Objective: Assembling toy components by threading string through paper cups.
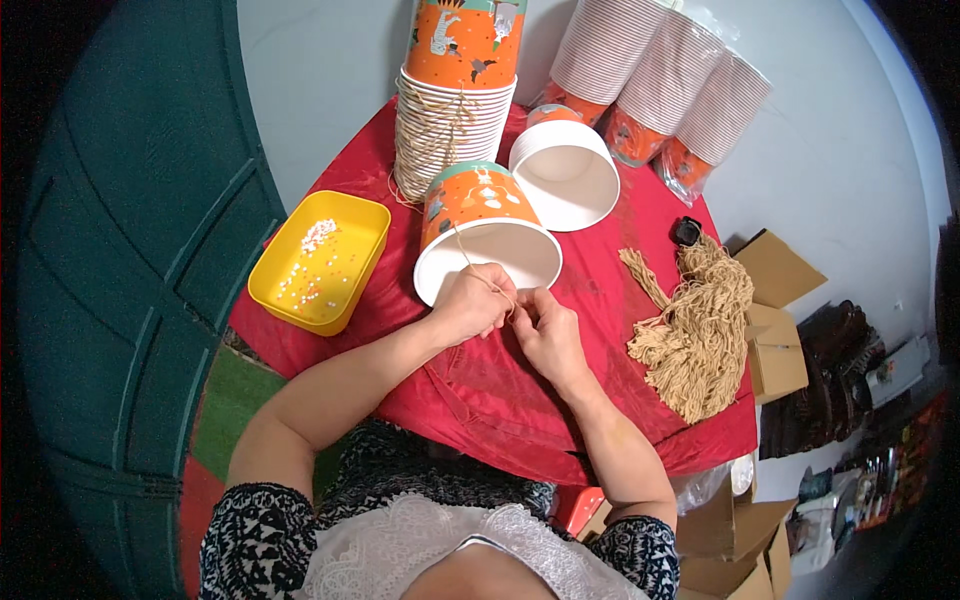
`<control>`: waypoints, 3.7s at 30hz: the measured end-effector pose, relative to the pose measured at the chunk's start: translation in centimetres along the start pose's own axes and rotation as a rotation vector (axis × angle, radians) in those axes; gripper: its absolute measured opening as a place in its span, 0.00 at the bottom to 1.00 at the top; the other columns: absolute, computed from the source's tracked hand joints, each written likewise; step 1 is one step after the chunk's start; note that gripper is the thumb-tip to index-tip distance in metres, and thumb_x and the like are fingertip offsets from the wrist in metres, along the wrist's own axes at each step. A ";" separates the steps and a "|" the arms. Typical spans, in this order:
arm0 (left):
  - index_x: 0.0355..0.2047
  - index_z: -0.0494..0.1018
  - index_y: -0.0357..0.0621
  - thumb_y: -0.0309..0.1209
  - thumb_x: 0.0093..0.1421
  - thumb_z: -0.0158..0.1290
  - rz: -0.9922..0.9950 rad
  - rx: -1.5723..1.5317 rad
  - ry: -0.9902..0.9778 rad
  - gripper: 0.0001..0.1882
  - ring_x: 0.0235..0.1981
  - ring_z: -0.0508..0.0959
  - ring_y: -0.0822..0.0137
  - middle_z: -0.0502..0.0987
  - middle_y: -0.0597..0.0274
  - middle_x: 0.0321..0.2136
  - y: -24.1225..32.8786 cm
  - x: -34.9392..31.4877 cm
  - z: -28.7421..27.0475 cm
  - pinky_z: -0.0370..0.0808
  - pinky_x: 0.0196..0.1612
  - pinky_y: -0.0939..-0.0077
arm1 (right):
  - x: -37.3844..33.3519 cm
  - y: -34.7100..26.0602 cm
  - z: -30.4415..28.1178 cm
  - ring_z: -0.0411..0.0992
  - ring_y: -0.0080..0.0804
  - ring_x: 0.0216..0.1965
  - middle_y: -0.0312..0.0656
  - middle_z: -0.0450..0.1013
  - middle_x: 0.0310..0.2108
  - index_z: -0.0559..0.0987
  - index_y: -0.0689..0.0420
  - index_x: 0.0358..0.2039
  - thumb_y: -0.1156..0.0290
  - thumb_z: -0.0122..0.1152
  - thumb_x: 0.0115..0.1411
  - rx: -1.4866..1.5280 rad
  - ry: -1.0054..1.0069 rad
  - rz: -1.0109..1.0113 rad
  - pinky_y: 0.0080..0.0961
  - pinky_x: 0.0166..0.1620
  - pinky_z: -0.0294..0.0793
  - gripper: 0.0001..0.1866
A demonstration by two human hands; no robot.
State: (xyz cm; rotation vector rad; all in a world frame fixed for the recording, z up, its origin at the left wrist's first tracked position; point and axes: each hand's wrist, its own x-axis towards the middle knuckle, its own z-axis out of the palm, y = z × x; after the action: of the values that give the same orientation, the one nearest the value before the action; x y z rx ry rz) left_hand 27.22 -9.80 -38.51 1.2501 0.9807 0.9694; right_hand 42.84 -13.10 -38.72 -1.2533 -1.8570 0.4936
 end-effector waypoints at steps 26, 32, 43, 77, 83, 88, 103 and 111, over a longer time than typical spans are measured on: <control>0.29 0.75 0.39 0.23 0.51 0.56 0.357 0.500 0.189 0.04 0.27 0.78 0.59 0.78 0.56 0.26 -3.1 0.6 -0.6 0.75 0.32 0.64 | 0.3 0.7 0.7 0.79 0.48 0.29 0.53 0.77 0.26 0.78 0.62 0.32 0.73 0.57 0.60 0.044 0.072 0.082 0.37 0.32 0.76 0.06; 0.25 0.75 0.37 0.22 0.53 0.60 0.407 0.731 0.201 0.04 0.29 0.78 0.61 0.76 0.56 0.28 -2.3 0.1 -0.2 0.75 0.34 0.70 | 0.3 0.7 0.8 0.79 0.49 0.28 0.54 0.77 0.26 0.78 0.61 0.32 0.74 0.58 0.59 0.023 0.086 0.058 0.39 0.32 0.76 0.04; 0.20 0.74 0.42 0.25 0.49 0.59 0.436 0.678 0.227 0.04 0.30 0.78 0.54 0.77 0.56 0.25 -2.4 0.1 0.0 0.75 0.35 0.63 | 0.2 0.8 1.2 0.77 0.36 0.23 0.47 0.76 0.22 0.75 0.62 0.33 0.77 0.59 0.58 -0.079 0.122 0.031 0.30 0.28 0.75 0.03; 0.22 0.74 0.41 0.24 0.48 0.59 0.398 0.589 0.196 0.04 0.30 0.79 0.55 0.77 0.56 0.26 -2.4 0.5 -0.3 0.76 0.35 0.64 | 1.1 2.9 0.2 0.76 0.31 0.25 0.47 0.77 0.23 0.79 0.62 0.32 0.75 0.57 0.58 0.281 -0.125 0.071 0.28 0.31 0.73 0.05; 0.22 0.74 0.40 0.23 0.50 0.58 0.431 0.652 0.200 0.03 0.31 0.78 0.53 0.77 0.55 0.26 -2.3 0.5 -0.3 0.76 0.36 0.62 | 1.4 3.3 0.1 0.70 0.20 0.25 0.37 0.74 0.21 0.78 0.64 0.29 0.76 0.54 0.59 0.382 -0.179 0.160 0.25 0.30 0.71 0.06; 0.26 0.73 0.36 0.20 0.54 0.57 0.414 0.717 0.153 0.02 0.28 0.75 0.65 0.74 0.58 0.28 -2.4 0.0 -0.5 0.73 0.31 0.74 | 1.5 2.4 0.0 0.69 0.20 0.23 0.37 0.73 0.20 0.78 0.64 0.28 0.77 0.55 0.58 0.377 -0.168 0.257 0.24 0.29 0.69 0.06; 0.21 0.75 0.38 0.21 0.49 0.57 0.482 0.688 0.169 0.03 0.30 0.78 0.53 0.76 0.52 0.26 -2.5 0.2 -0.1 0.76 0.35 0.64 | 1.4 2.4 0.1 0.69 0.21 0.22 0.40 0.74 0.18 0.78 0.66 0.24 0.76 0.55 0.56 0.355 -0.125 0.278 0.25 0.27 0.70 0.07; 0.24 0.76 0.37 0.24 0.54 0.57 0.317 0.547 0.164 0.04 0.29 0.79 0.54 0.78 0.52 0.26 -2.8 0.7 -0.9 0.75 0.33 0.64 | 1.3 1.0 -1.0 0.76 0.32 0.25 0.49 0.77 0.23 0.79 0.65 0.30 0.75 0.56 0.57 0.215 -0.141 0.173 0.31 0.32 0.74 0.07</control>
State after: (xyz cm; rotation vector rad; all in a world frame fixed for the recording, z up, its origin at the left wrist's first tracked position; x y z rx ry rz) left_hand 26.68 -9.08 -41.41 1.8451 1.2515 1.0992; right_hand 44.04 -11.64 -38.33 -1.2643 -1.7630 0.8722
